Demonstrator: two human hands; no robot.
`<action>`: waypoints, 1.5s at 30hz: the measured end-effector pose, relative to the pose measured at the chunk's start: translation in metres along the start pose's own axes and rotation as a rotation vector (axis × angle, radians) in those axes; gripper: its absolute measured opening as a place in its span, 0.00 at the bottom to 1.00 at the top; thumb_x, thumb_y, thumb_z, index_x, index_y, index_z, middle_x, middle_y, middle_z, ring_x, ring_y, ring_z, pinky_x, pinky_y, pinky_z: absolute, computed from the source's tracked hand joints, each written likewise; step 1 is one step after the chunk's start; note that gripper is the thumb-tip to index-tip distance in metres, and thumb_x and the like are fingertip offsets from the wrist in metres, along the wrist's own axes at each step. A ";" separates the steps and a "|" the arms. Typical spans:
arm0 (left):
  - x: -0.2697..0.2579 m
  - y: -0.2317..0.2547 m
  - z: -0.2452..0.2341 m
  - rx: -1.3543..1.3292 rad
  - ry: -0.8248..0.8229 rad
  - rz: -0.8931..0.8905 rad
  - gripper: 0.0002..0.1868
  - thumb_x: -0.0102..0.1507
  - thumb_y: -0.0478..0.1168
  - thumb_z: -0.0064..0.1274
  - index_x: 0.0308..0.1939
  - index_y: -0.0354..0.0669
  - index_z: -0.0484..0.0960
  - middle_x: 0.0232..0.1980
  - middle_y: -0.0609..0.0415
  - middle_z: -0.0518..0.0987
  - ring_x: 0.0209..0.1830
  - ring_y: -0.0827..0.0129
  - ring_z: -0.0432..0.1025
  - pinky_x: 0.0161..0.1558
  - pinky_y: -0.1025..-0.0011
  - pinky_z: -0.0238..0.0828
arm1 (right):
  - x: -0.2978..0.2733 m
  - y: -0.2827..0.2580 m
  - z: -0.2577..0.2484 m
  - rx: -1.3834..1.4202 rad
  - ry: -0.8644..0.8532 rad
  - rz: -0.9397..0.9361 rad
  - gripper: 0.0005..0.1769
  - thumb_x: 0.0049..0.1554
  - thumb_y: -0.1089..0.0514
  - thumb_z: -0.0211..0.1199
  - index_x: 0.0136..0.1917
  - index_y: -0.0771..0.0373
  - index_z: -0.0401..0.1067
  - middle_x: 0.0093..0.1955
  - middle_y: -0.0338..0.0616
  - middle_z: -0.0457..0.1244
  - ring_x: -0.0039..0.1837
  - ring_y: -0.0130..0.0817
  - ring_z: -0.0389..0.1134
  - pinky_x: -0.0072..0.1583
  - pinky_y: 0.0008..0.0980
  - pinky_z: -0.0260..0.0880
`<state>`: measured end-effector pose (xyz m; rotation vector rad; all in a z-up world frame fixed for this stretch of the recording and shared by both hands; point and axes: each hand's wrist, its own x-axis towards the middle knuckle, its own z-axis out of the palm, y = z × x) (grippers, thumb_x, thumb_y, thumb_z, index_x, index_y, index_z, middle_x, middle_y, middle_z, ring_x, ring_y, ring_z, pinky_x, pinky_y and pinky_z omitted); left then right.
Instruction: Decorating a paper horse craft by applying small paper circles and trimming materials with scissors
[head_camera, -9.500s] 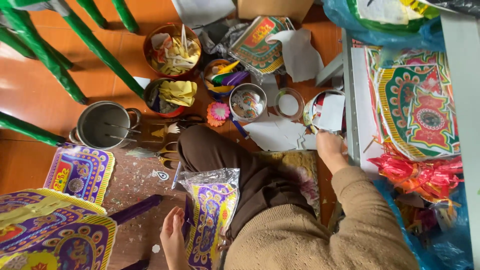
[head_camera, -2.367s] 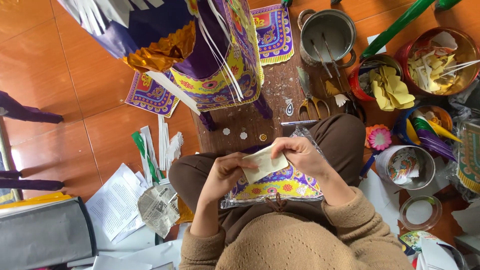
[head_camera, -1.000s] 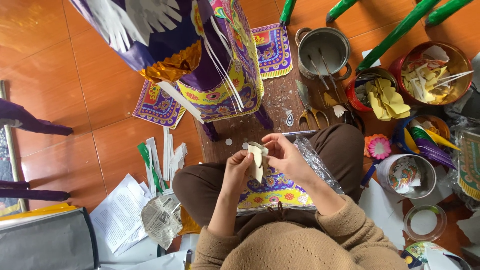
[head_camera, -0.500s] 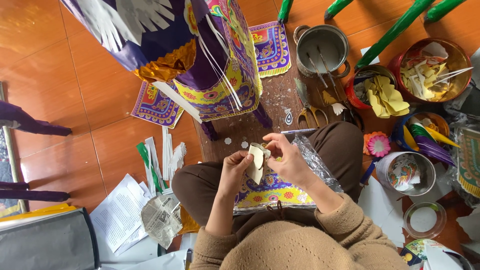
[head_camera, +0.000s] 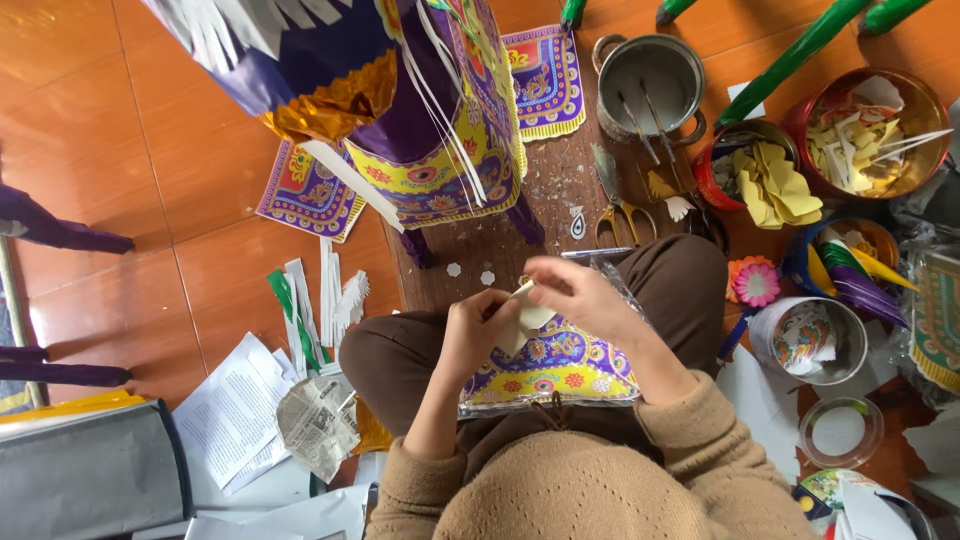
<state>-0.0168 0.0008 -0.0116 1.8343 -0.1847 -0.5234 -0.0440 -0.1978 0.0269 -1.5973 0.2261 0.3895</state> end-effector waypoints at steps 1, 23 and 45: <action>-0.001 0.003 0.000 -0.002 -0.002 -0.003 0.08 0.62 0.41 0.59 0.36 0.41 0.86 0.28 0.47 0.82 0.30 0.68 0.77 0.32 0.71 0.73 | -0.001 0.001 0.004 0.000 0.000 0.004 0.30 0.56 0.41 0.62 0.63 0.64 0.70 0.50 0.55 0.66 0.52 0.41 0.67 0.57 0.40 0.69; 0.013 -0.016 0.026 -0.442 0.324 -0.053 0.08 0.62 0.39 0.59 0.35 0.35 0.83 0.26 0.53 0.77 0.28 0.78 0.68 0.28 0.80 0.67 | 0.008 0.041 0.018 0.094 0.263 -0.173 0.10 0.60 0.53 0.63 0.43 0.61 0.72 0.31 0.36 0.61 0.38 0.21 0.58 0.44 0.23 0.63; 0.007 -0.006 0.011 -0.215 0.174 -0.100 0.09 0.63 0.39 0.57 0.38 0.34 0.85 0.29 0.44 0.83 0.32 0.73 0.72 0.34 0.72 0.73 | 0.003 0.019 -0.008 0.212 0.160 0.066 0.20 0.58 0.51 0.61 0.59 0.65 0.69 0.53 0.52 0.66 0.55 0.41 0.66 0.55 0.36 0.68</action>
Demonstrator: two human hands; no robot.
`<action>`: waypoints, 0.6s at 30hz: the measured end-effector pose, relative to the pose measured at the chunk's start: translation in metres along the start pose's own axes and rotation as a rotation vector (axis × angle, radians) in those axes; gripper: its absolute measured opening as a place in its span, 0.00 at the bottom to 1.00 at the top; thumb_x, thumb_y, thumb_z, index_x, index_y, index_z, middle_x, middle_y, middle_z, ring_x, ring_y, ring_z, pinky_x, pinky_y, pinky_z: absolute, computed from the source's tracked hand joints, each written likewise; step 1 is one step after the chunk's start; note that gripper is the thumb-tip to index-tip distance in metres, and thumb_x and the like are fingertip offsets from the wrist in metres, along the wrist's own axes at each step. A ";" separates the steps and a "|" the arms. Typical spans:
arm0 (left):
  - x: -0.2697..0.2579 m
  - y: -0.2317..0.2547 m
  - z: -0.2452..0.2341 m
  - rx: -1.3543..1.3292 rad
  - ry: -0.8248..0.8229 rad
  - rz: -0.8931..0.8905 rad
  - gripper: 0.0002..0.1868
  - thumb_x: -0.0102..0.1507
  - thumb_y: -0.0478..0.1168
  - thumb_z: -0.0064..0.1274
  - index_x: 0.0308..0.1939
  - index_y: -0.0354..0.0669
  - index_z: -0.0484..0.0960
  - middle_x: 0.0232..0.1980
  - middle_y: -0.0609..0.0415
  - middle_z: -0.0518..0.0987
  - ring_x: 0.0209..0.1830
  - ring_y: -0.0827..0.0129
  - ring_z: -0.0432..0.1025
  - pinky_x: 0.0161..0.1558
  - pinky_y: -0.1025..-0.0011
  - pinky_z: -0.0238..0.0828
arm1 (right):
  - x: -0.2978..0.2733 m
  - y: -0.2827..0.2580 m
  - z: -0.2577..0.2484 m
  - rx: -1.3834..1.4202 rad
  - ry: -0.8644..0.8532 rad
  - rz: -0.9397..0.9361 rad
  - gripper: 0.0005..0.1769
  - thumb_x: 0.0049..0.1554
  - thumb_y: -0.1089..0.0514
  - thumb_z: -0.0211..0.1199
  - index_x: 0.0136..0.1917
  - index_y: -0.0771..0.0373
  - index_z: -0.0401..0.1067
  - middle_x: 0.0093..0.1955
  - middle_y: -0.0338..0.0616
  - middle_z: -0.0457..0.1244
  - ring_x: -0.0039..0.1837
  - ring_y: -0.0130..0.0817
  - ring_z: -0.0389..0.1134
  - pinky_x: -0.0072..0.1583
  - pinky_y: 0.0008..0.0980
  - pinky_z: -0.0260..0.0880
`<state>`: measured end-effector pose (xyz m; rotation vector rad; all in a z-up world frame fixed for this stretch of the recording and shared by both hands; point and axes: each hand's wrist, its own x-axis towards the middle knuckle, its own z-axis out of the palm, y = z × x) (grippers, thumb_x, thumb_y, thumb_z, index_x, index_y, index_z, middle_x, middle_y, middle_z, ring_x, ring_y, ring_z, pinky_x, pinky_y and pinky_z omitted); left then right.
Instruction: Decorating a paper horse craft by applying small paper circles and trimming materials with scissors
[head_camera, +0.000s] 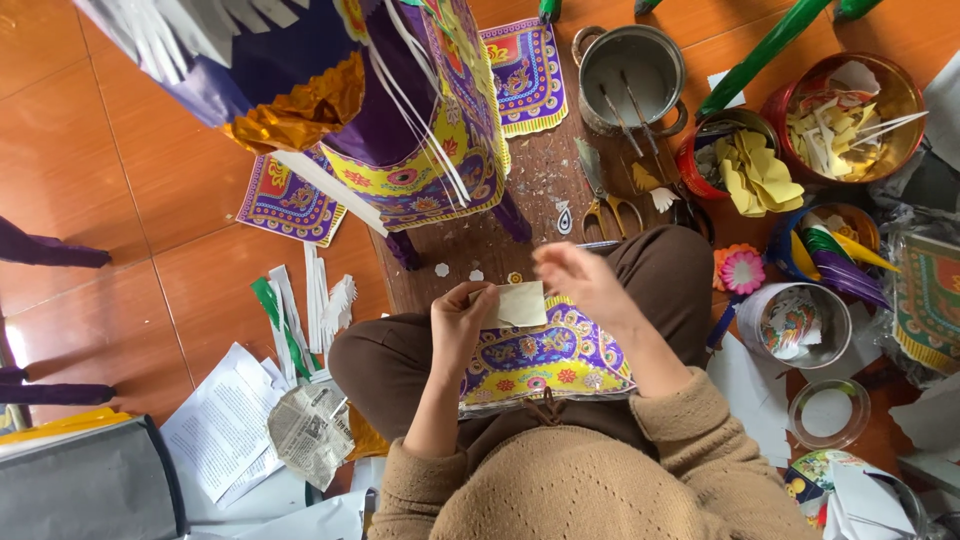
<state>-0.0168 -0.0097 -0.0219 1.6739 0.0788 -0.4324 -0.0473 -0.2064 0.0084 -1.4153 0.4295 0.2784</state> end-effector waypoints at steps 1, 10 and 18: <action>-0.001 -0.002 0.002 0.002 -0.005 -0.001 0.09 0.63 0.39 0.57 0.38 0.34 0.85 0.29 0.44 0.83 0.32 0.73 0.72 0.34 0.72 0.73 | -0.003 0.006 0.007 0.002 0.004 0.001 0.20 0.58 0.51 0.61 0.59 0.65 0.69 0.53 0.52 0.66 0.55 0.41 0.66 0.55 0.36 0.68; -0.002 -0.039 -0.012 0.131 0.097 0.008 0.11 0.62 0.41 0.58 0.36 0.35 0.86 0.29 0.41 0.82 0.33 0.64 0.76 0.35 0.63 0.74 | 0.000 0.055 0.043 0.042 0.050 -0.046 0.11 0.59 0.52 0.65 0.40 0.61 0.74 0.27 0.39 0.62 0.29 0.22 0.55 0.35 0.21 0.57; 0.003 -0.043 -0.011 0.258 0.255 0.052 0.08 0.61 0.39 0.57 0.27 0.42 0.82 0.20 0.55 0.74 0.27 0.76 0.63 0.30 0.72 0.66 | -0.001 0.058 0.039 0.017 0.154 -0.265 0.04 0.57 0.58 0.62 0.41 0.56 0.77 0.27 0.37 0.64 0.35 0.21 0.59 0.40 0.24 0.62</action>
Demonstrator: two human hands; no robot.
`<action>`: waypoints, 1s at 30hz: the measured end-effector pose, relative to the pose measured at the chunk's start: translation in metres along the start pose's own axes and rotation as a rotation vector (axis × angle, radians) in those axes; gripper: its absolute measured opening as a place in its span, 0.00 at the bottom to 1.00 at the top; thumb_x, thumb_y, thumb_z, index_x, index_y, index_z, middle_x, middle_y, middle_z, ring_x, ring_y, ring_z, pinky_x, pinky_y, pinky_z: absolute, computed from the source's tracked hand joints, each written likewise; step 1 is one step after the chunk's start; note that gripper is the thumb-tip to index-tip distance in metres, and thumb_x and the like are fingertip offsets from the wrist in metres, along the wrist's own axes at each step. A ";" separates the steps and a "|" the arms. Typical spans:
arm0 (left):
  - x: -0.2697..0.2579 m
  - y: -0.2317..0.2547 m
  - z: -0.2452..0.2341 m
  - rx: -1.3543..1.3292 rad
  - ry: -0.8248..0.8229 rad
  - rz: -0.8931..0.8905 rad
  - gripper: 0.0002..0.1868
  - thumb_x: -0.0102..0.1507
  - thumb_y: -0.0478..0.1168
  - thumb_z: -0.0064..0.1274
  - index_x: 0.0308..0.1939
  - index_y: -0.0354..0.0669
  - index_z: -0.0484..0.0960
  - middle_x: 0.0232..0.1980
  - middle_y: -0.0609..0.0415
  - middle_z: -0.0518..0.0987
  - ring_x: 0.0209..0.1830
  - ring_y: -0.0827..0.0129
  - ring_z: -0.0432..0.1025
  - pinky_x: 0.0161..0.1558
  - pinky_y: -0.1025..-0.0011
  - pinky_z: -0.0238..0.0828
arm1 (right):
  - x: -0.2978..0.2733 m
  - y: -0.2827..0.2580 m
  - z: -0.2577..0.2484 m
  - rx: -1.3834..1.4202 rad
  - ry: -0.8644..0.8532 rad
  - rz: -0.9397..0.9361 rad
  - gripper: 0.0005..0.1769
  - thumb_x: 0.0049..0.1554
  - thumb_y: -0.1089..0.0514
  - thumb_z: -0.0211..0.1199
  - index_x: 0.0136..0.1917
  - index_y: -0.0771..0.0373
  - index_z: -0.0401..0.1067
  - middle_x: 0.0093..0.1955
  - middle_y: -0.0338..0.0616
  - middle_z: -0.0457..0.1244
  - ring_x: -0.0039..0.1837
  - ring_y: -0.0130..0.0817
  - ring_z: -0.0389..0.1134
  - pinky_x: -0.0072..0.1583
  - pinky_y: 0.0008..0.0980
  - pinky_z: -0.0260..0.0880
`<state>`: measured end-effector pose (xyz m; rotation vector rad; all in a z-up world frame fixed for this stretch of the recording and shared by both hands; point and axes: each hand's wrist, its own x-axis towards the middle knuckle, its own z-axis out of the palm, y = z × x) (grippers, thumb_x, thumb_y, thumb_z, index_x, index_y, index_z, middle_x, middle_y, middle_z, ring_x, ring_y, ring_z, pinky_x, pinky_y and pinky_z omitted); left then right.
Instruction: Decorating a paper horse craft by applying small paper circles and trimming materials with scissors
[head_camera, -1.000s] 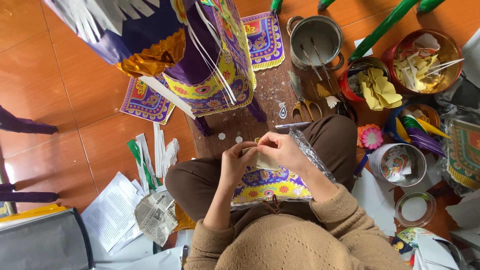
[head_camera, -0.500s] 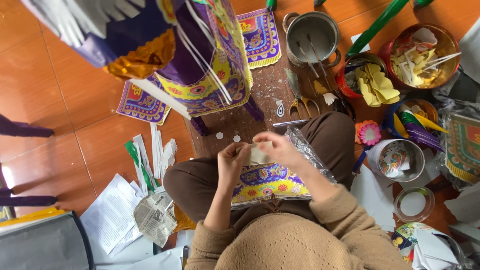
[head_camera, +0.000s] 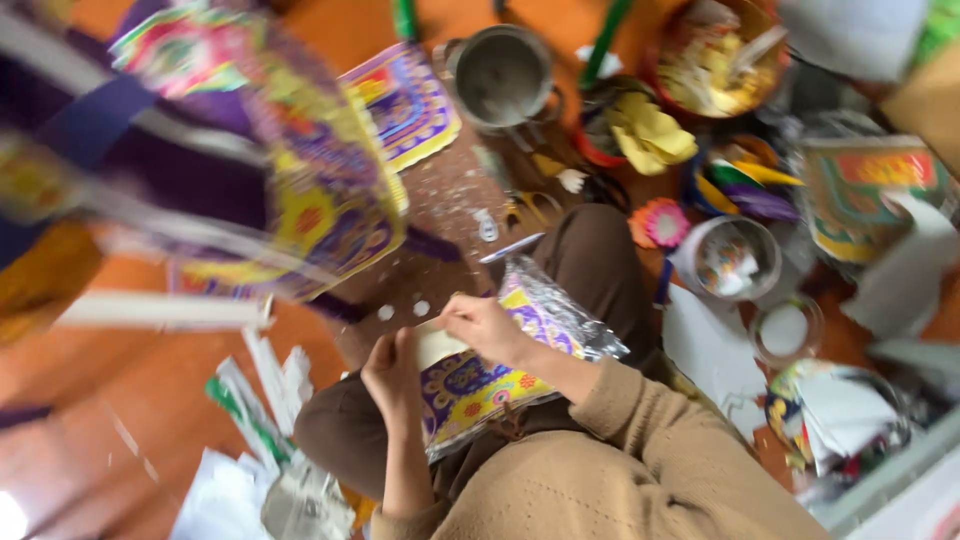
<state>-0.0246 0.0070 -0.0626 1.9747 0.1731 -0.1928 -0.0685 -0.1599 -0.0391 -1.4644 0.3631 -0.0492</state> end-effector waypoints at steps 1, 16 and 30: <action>0.003 -0.008 0.001 0.009 -0.036 0.007 0.08 0.61 0.39 0.57 0.27 0.42 0.82 0.20 0.55 0.74 0.27 0.76 0.63 0.30 0.72 0.66 | 0.001 0.007 0.000 0.006 0.036 0.006 0.04 0.57 0.58 0.62 0.41 0.56 0.77 0.27 0.37 0.64 0.35 0.21 0.59 0.40 0.24 0.62; 0.000 0.051 0.081 -0.562 -0.347 -0.438 0.20 0.60 0.41 0.55 0.53 0.32 0.80 0.28 0.64 0.71 0.21 0.86 0.55 0.21 0.86 0.46 | 0.027 0.041 -0.074 0.044 0.006 -0.025 0.20 0.66 0.50 0.47 0.51 0.68 0.73 0.29 0.39 0.58 0.25 0.24 0.51 0.28 0.20 0.55; 0.012 -0.006 0.079 -0.728 -0.187 -0.813 0.21 0.54 0.36 0.61 0.51 0.44 0.78 0.44 0.55 0.81 0.41 0.66 0.75 0.34 0.71 0.73 | 0.139 0.222 -0.325 -1.079 0.008 0.381 0.23 0.49 0.58 0.67 0.55 0.70 0.65 0.57 0.62 0.62 0.58 0.59 0.65 0.58 0.49 0.65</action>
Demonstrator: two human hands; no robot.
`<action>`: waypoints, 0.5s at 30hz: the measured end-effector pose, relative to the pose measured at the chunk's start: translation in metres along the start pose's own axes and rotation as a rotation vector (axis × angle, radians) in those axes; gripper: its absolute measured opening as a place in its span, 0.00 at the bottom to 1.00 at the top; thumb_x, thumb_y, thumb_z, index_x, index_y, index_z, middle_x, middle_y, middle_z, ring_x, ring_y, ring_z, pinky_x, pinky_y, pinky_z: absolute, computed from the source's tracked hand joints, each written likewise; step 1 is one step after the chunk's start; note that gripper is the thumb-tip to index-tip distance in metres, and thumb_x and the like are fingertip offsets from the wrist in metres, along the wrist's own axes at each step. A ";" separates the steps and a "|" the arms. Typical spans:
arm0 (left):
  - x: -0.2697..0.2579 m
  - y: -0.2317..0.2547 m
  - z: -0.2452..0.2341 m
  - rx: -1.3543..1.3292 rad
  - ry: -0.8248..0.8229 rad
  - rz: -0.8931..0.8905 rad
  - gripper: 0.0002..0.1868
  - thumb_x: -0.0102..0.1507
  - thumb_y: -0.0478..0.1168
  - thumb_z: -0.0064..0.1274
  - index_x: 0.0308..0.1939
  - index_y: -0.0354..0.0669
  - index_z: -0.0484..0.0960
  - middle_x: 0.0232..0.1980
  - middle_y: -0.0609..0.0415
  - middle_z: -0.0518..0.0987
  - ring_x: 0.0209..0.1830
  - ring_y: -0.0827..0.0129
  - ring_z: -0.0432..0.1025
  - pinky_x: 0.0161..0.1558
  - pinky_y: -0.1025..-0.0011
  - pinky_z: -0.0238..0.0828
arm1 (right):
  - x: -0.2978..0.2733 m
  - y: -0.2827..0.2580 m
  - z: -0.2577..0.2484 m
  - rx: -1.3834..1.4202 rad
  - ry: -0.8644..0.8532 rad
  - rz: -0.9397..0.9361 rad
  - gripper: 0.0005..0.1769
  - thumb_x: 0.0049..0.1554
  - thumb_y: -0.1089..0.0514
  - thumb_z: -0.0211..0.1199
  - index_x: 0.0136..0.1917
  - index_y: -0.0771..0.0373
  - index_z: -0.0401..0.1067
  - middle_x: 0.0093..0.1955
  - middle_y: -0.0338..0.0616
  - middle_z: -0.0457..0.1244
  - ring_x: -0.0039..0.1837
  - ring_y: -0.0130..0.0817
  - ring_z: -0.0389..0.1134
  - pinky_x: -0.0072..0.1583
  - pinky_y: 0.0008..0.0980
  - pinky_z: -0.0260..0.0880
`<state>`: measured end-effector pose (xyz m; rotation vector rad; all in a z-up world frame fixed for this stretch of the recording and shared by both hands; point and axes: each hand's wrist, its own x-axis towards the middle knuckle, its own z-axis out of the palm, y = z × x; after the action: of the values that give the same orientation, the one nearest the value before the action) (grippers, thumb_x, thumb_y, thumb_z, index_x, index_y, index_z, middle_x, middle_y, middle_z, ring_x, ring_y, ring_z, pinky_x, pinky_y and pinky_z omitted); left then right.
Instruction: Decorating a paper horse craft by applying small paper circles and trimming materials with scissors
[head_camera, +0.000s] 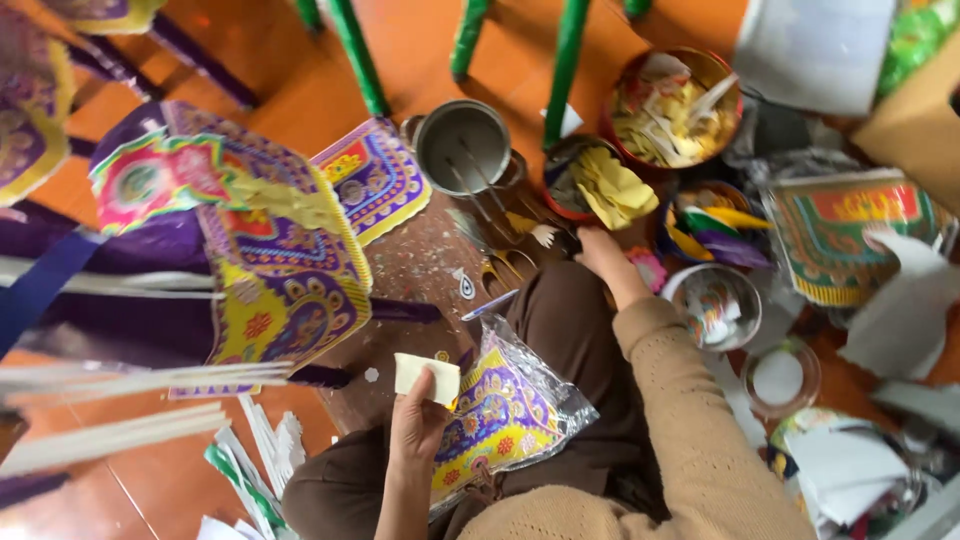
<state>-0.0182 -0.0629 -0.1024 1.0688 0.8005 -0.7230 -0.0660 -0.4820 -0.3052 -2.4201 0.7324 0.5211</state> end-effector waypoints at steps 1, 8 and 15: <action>0.001 -0.001 0.001 -0.020 0.004 0.008 0.21 0.54 0.36 0.61 0.51 0.44 0.78 0.44 0.55 0.81 0.41 0.66 0.75 0.34 0.71 0.73 | -0.014 -0.012 -0.016 -0.013 -0.002 -0.017 0.23 0.49 0.58 0.67 0.55 0.70 0.65 0.57 0.62 0.62 0.58 0.59 0.65 0.58 0.49 0.65; -0.008 0.014 -0.002 -0.007 -0.027 0.052 0.13 0.57 0.39 0.61 0.45 0.43 0.80 0.37 0.55 0.81 0.32 0.69 0.76 0.16 0.79 0.64 | -0.100 -0.020 -0.064 0.062 0.037 0.222 0.25 0.50 0.56 0.62 0.59 0.61 0.60 0.56 0.61 0.64 0.56 0.64 0.66 0.53 0.54 0.65; -0.008 0.014 -0.007 -0.163 -0.042 0.183 0.14 0.55 0.29 0.64 0.42 0.31 0.77 0.37 0.41 0.81 0.34 0.55 0.79 0.38 0.53 0.78 | -0.243 -0.111 -0.119 0.595 0.087 0.161 0.47 0.48 0.63 0.69 0.76 0.58 0.51 0.44 0.65 0.66 0.49 0.58 0.69 0.57 0.48 0.67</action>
<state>-0.0122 -0.0511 -0.0906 0.9629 0.7026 -0.5145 -0.1651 -0.3830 -0.0485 -1.8468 0.9662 0.2138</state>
